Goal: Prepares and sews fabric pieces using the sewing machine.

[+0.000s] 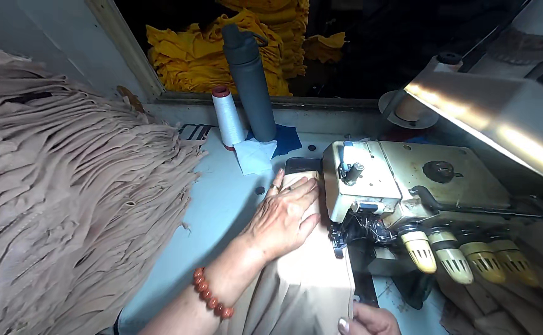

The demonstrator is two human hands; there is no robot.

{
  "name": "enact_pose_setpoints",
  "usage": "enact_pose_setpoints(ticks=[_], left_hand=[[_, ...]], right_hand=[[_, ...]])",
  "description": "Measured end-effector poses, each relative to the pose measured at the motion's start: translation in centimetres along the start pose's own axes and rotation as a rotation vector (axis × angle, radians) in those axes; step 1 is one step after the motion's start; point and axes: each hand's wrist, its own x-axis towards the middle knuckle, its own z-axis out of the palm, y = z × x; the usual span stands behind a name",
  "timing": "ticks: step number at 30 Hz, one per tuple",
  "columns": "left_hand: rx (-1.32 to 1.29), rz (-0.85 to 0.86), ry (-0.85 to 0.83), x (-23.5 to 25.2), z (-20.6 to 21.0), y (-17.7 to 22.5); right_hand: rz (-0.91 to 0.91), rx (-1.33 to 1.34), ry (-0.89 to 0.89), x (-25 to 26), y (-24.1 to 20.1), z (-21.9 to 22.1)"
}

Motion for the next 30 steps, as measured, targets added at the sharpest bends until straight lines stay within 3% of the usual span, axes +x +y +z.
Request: enact_pose_setpoints(ticks=[5, 8, 10, 13, 15, 17, 19, 22, 25, 28, 30], left_hand=[[-0.043, -0.113, -0.062, 2.6, -0.8, -0.5], [0.008, -0.177, 0.194, 1.7, 0.4, -1.0], [-0.076, -0.274, 0.186, -1.5, 0.4, -1.2], [-0.284, -0.401, -0.020, -9.5, 0.6, -1.2], [-0.285, -0.312, -0.048, -14.1, 1.1, -1.2], [-0.143, -0.277, -0.012, -16.3, -0.2, -0.3], [0.039, -0.312, 0.135, -16.4, -1.9, 1.1], [0.001, -0.229, 0.227, -16.8, -2.5, 5.2], [-0.230, -0.110, 0.044, -19.4, 1.1, 9.9], [-0.341, -0.201, -0.165, -21.7, 4.4, 11.9], [-0.383, -0.275, -0.240, -22.7, 5.2, 12.2]], right_hand=[[-0.095, -0.036, 0.089, 2.3, -1.7, 0.4], [-0.020, 0.030, 0.020, 0.5, -0.8, 0.4], [0.045, 0.019, -0.064, -1.8, 0.9, 0.3], [0.073, -0.218, -0.158, -5.1, 3.7, 0.1], [0.125, -0.354, -0.194, -6.4, 4.5, 0.2], [0.199, -0.292, -0.182, -7.3, 4.5, 0.7], [0.301, -0.128, -0.144, -8.2, 4.4, 1.3], [0.434, 0.133, -0.086, -8.7, 4.3, 2.4], [0.429, 0.125, -0.096, -8.8, 4.7, 2.7], [0.306, -0.134, -0.158, -8.6, 6.1, 2.7], [0.390, -0.228, -0.181, -8.3, 6.2, 2.6]])
